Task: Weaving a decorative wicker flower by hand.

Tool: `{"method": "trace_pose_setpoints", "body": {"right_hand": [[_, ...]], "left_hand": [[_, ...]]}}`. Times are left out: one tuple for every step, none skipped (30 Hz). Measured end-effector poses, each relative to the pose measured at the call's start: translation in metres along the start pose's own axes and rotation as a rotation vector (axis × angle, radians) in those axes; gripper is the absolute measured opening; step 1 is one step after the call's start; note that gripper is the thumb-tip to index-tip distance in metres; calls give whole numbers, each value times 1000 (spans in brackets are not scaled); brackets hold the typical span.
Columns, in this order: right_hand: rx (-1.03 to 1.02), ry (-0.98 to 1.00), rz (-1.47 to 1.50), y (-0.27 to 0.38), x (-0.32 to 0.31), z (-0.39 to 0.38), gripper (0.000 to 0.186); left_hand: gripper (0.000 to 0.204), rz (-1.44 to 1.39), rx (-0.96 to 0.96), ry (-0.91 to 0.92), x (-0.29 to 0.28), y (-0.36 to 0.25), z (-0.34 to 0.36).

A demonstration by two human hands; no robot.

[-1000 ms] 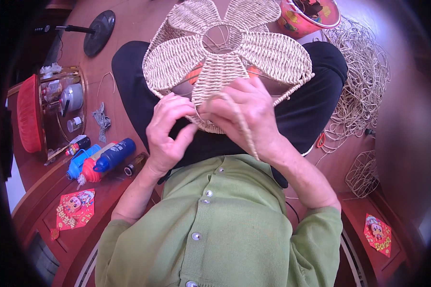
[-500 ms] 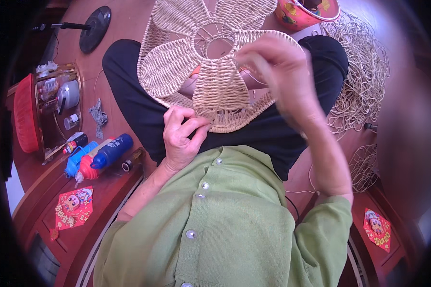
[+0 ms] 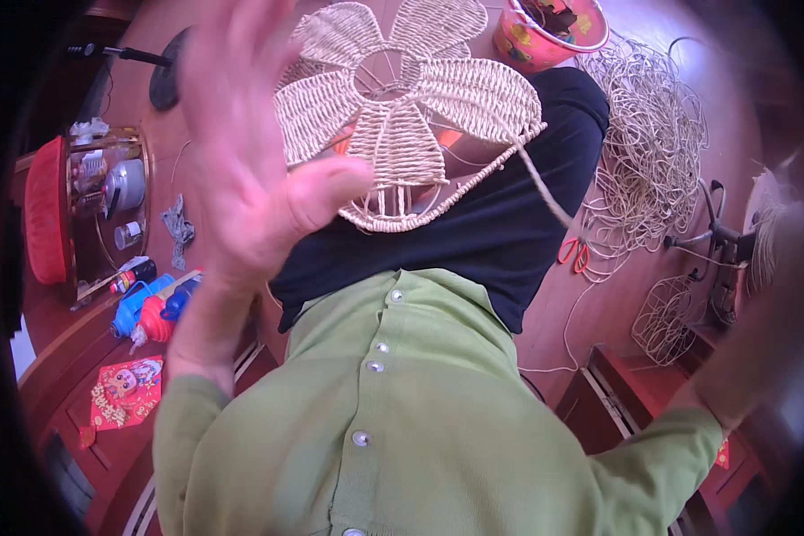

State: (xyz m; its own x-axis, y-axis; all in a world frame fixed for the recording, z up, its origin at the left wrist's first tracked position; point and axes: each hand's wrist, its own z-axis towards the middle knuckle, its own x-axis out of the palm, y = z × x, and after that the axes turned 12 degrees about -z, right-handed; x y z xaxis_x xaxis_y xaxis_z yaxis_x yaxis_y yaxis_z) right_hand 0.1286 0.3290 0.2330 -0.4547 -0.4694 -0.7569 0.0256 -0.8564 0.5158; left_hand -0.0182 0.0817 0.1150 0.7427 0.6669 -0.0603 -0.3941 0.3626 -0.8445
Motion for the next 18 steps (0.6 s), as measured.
{"method": "trace_pose_setpoints", "body": {"right_hand": [[70, 69, 127, 46, 50, 16, 15], [104, 171, 289, 65, 79, 18, 13], [184, 244, 385, 45, 63, 0, 13], [-101, -14, 362, 27, 98, -11, 13], [335, 155, 498, 56, 88, -15, 12], [371, 106, 583, 48, 88, -21, 13], [408, 61, 671, 30, 89, -30, 13], [341, -69, 876, 7, 86, -36, 16], [273, -193, 1081, -23, 81, -42, 20], [281, -256, 1182, -54, 69, -51, 23], [300, -332, 1260, -84, 43, -63, 26], [335, -356, 1384, -127, 17, -82, 28], [372, -382, 1506, -169, -10, -106, 30], [479, -463, 1454, -208, -38, -135, 28], [584, -536, 1405, -231, -52, -156, 27], [586, -530, 1416, -224, -44, -161, 27], [760, -488, 815, -206, -29, -159, 24], [875, -426, 198, -181, -14, -155, 22]], "left_hand": [[89, -113, -31, 141, -2, -9, 21], [68, -241, -565, 214, -16, -42, 16], [68, -261, -532, 224, -11, -46, 24], [55, -444, -589, 276, 6, -48, 38], [42, -614, -651, 285, 8, -50, 42], [30, -729, -732, 348, -6, -49, 44], [29, -440, -808, 294, -14, -55, 43], [29, -327, -726, 256, -25, -48, 37], [26, -161, -761, 218, -46, -48, 37], [24, -197, -771, 120, -81, -37, 22], [23, -150, -765, -2, -113, -34, 14], [23, -67, -784, -126, -142, -36, 7], [23, 36, -791, -309, -180, -27, -8], [22, 150, -825, -334, -225, -25, -23], [22, 263, -882, -445, -266, -30, -41], [22, 412, -948, -514, -312, -34, -67], [23, 624, -978, -502, -376, -34, -105], [27, 1310, -849, -135, -417, -31, -140]]}}
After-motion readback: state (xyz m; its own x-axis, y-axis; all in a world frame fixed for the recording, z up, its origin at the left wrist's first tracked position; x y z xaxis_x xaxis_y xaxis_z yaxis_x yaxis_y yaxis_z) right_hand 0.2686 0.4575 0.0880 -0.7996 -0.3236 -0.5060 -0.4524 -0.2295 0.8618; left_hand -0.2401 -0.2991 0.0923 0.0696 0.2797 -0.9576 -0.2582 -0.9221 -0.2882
